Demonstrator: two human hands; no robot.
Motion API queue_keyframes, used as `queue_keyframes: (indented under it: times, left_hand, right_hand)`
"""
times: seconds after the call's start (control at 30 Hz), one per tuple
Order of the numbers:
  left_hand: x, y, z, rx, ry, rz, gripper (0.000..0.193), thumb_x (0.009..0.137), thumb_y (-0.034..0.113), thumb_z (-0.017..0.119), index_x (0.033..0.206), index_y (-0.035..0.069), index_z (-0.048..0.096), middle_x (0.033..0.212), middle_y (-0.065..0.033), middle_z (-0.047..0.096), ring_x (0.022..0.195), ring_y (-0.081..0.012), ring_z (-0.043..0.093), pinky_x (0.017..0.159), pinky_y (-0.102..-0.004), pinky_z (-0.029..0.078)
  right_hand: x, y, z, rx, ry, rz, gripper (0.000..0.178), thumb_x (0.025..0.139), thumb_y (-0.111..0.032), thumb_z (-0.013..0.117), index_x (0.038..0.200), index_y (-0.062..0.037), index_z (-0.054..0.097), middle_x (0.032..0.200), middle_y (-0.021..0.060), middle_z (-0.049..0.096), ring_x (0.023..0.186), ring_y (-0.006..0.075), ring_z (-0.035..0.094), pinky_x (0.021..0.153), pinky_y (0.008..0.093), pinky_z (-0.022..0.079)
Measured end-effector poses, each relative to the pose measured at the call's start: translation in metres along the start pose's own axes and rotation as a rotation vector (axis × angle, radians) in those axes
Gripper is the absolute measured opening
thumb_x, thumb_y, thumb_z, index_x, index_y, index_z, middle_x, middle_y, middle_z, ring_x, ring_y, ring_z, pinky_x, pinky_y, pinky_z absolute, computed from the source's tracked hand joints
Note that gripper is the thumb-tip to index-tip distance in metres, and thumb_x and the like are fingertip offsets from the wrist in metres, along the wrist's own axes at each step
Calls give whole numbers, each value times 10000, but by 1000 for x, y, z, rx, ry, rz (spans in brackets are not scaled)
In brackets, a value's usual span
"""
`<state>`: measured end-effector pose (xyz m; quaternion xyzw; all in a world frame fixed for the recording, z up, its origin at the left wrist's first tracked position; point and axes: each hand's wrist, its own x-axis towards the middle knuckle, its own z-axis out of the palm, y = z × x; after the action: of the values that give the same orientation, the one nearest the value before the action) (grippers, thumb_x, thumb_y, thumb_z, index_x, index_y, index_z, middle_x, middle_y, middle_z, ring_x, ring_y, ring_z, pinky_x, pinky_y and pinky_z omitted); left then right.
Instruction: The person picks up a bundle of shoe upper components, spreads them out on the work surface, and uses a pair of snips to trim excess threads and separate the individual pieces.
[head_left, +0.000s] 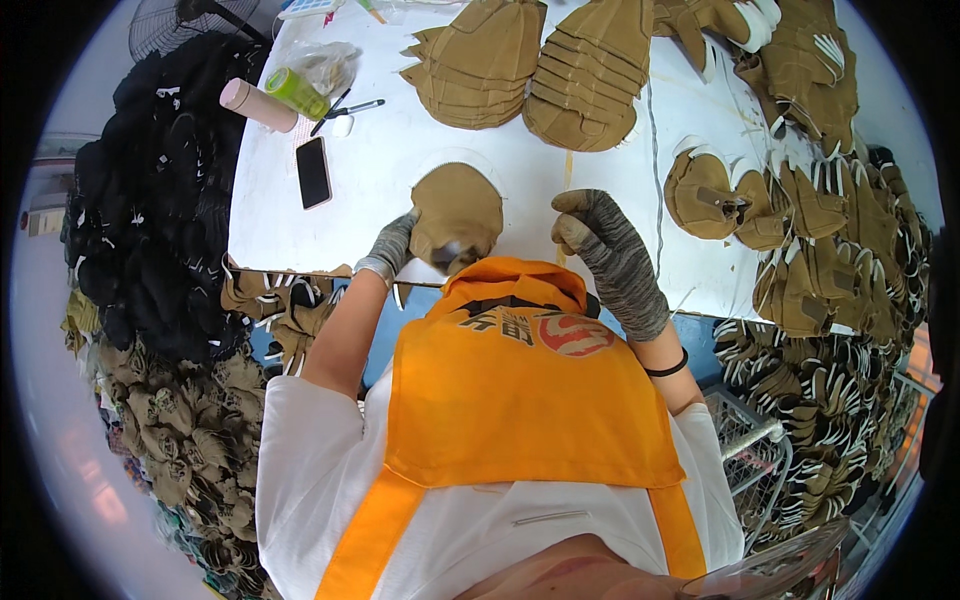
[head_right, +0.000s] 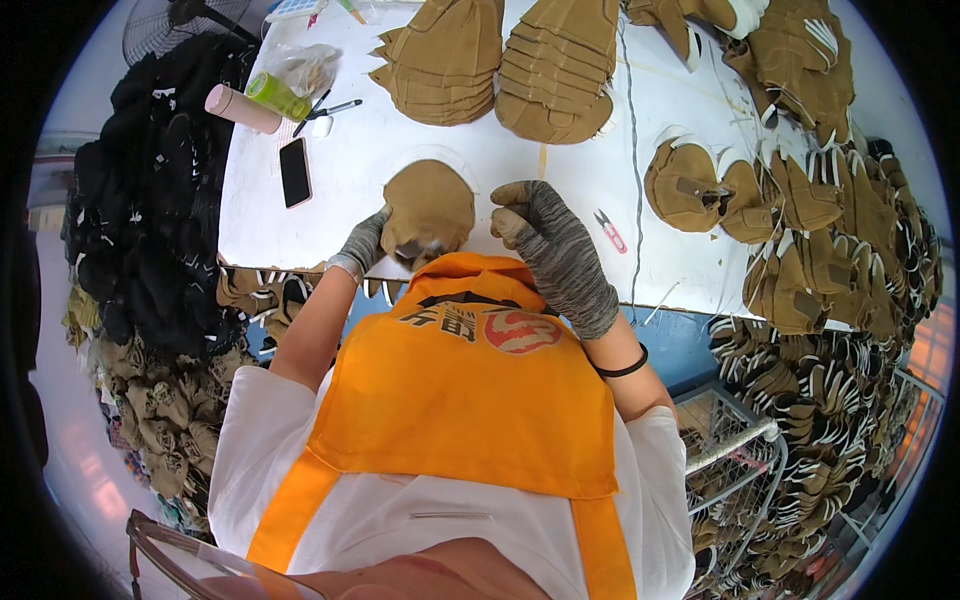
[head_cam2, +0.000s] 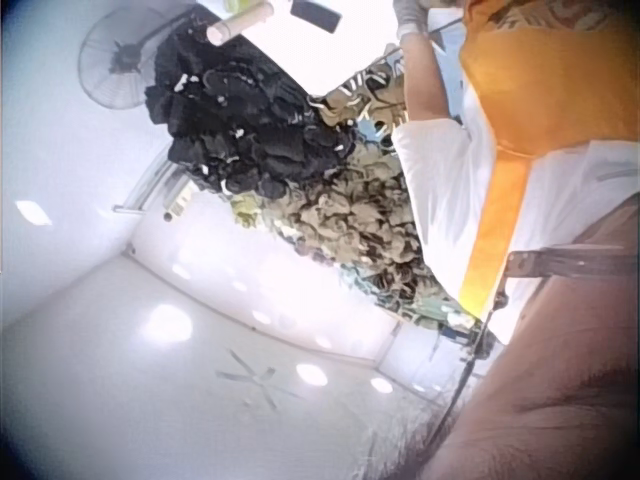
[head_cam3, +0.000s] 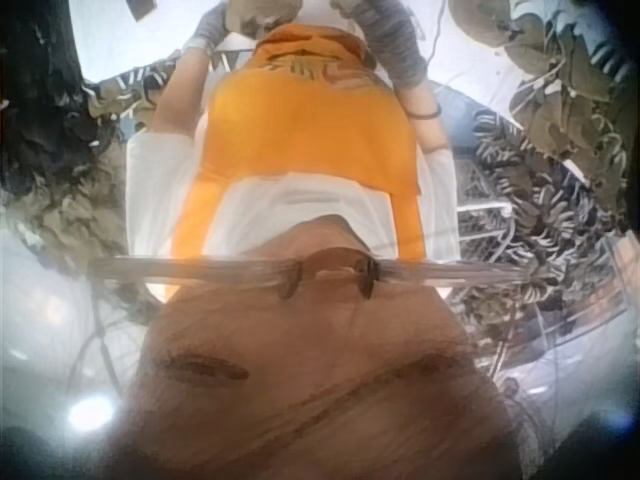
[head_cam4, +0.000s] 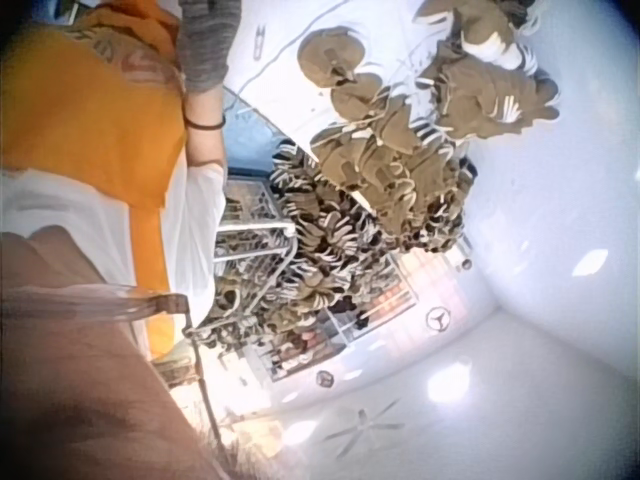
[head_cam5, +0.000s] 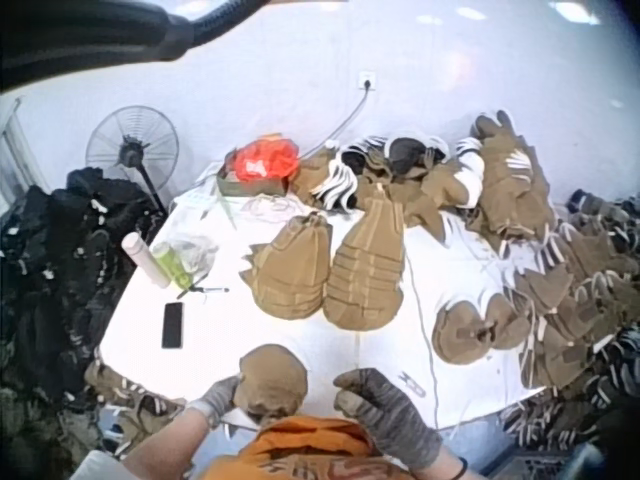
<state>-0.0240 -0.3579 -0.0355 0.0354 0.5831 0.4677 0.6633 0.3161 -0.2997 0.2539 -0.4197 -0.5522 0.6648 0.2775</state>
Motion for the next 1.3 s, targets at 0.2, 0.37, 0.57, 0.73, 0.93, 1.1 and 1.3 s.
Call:
queue_keyframes:
  times: [0.2, 0.37, 0.57, 0.73, 0.93, 1.1, 1.3]
  left_hand:
    - [23, 39, -15, 708, 433, 769, 324, 879, 195, 642, 1142, 10, 600, 1048, -171, 644, 955, -309, 610, 864, -381, 482]
    - [-8, 120, 80, 708, 336, 937, 518, 809, 231, 737, 1236, 7, 547, 1263, -176, 537, 1175, -297, 515, 1006, -364, 412]
    - [-12, 207, 181, 1130, 237, 1061, 945, 661, 381, 838, 1379, -15, 367, 1348, -205, 454, 1279, -332, 413, 1072, -408, 355]
    - [9, 210, 187, 1078, 291, 1057, 1088, 582, 335, 889, 1434, 48, 278, 1348, -224, 427, 1273, -365, 411, 1067, -429, 372]
    - [20, 191, 178, 1012, 259, 1128, 1053, 616, 323, 877, 1434, 39, 278, 1370, -200, 439, 1242, -364, 457, 1045, -412, 393]
    - [-18, 197, 192, 1078, 328, 1209, 984, 652, 350, 854, 1421, 37, 325, 1394, -196, 426, 1293, -363, 407, 1075, -426, 339]
    - [-154, 173, 218, 137, -683, 1036, 736, 749, 158, 791, 1365, 33, 410, 1317, -162, 499, 1190, -314, 512, 999, -419, 431]
  right_hand:
    - [25, -3, -4, -77, 180, -105, 319, 916, -202, 632, 1180, -35, 569, 1066, 75, 628, 1003, 155, 577, 881, 293, 463]
    - [94, -3, -12, -766, 360, -515, 328, 891, -206, 651, 1184, -72, 589, 1089, 119, 615, 1012, 227, 591, 892, 324, 473]
    - [232, -56, -7, -1055, 496, -849, 377, 825, -337, 687, 1127, -119, 626, 1082, 118, 611, 1036, 294, 566, 899, 417, 451]
    - [294, -37, -10, -1146, 464, -675, 359, 782, -370, 719, 1014, -99, 681, 1083, 115, 618, 1022, 300, 568, 929, 422, 427]
    - [264, -85, 11, -924, 498, -1151, 269, 820, -185, 727, 1012, -16, 645, 1037, 60, 591, 933, 189, 569, 843, 302, 458]
    - [174, -161, 7, -478, 503, -1117, 219, 861, -193, 704, 1022, -52, 655, 1001, 6, 611, 875, 128, 553, 813, 258, 451]
    - [89, -137, 3, -195, 416, -799, 227, 861, -233, 709, 1002, -62, 659, 909, 0, 624, 832, 106, 569, 787, 234, 461]
